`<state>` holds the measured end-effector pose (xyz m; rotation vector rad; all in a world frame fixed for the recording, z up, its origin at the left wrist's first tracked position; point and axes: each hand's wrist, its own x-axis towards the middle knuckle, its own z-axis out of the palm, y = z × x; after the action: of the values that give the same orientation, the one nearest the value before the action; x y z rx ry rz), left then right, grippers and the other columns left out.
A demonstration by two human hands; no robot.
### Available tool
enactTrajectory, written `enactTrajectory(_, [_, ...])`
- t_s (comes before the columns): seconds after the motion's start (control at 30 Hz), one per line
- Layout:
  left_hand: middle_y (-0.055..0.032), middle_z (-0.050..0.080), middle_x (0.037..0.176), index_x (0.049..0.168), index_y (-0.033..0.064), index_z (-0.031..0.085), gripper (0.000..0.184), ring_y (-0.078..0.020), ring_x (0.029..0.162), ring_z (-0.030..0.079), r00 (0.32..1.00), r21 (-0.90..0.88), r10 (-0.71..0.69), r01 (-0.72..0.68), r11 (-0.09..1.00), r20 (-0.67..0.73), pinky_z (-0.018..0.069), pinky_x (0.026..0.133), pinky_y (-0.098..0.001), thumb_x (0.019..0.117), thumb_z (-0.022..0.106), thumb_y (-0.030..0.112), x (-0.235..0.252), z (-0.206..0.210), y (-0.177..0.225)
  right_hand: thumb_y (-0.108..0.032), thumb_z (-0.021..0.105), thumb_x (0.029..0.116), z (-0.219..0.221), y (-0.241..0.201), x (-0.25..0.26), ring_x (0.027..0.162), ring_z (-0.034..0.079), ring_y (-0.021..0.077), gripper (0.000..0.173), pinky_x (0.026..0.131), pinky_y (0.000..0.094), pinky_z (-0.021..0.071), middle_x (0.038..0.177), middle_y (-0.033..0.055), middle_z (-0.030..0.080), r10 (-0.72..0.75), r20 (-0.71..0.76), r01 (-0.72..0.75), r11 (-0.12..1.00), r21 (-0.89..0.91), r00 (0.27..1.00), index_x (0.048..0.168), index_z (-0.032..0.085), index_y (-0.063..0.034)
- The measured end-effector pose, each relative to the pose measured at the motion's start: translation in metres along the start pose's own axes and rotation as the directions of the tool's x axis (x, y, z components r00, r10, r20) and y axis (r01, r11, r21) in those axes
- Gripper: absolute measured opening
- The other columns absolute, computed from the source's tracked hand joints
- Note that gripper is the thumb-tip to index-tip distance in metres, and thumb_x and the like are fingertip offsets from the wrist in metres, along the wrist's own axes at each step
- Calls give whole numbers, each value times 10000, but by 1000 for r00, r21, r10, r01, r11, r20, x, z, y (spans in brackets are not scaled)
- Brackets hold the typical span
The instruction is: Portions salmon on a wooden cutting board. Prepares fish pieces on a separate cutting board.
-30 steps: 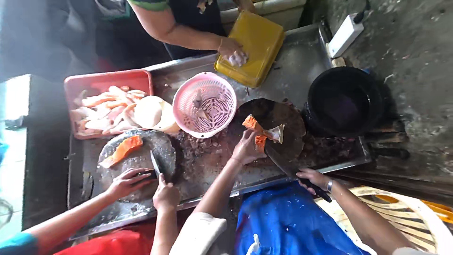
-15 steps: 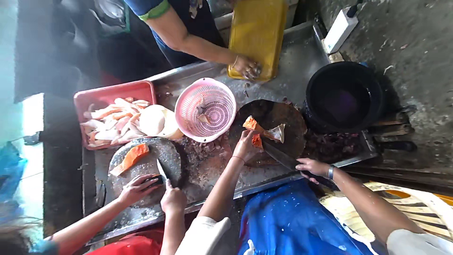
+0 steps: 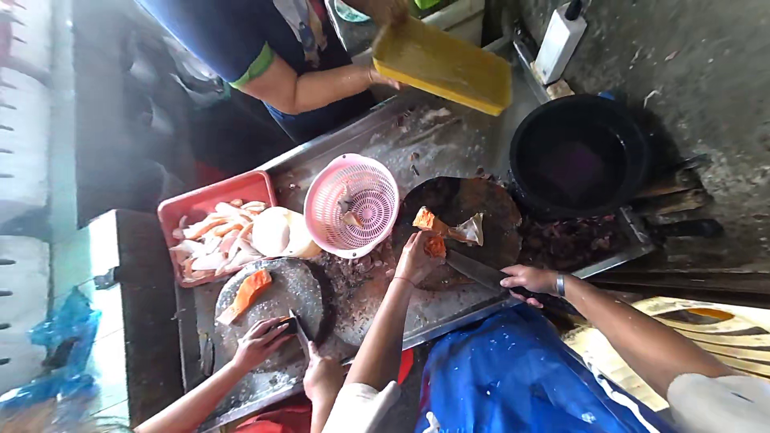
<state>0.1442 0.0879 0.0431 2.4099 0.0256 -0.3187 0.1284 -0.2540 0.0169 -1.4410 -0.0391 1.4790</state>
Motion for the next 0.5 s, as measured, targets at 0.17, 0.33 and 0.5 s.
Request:
enactTrajectory(0.17, [-109, 682, 1128, 1354, 191, 583, 675, -238, 888, 679, 991, -76, -77, 69, 995, -110, 598, 792, -475, 759, 901, 208, -7, -49, -14, -359, 461, 1107, 23, -67, 5, 453, 533, 158, 312, 405, 305, 502, 693, 60, 536, -32, -8, 31, 996, -84, 999, 1333, 497, -148])
enactTrajectory(0.33, [-186, 680, 1197, 1388, 120, 557, 746, -300, 957, 707, 970, -135, -168, 146, 980, -174, 600, 858, -520, 749, 923, 238, 25, -121, -60, -416, 457, 1104, 51, -165, 66, 462, 528, 152, 384, 433, 307, 503, 710, 71, 554, -9, -75, -8, 975, -222, 997, 1369, 477, -138])
enactTrajectory(0.5, [-233, 646, 1289, 1409, 68, 551, 703, -379, 1150, 656, 947, -88, -266, 254, 963, -180, 518, 1012, -591, 797, 885, 157, 69, -162, -128, -438, 485, 1082, 66, -229, 148, 442, 517, 155, 369, 422, 312, 478, 662, 77, 555, 18, -116, -43, 976, -214, 993, 1253, 551, -118])
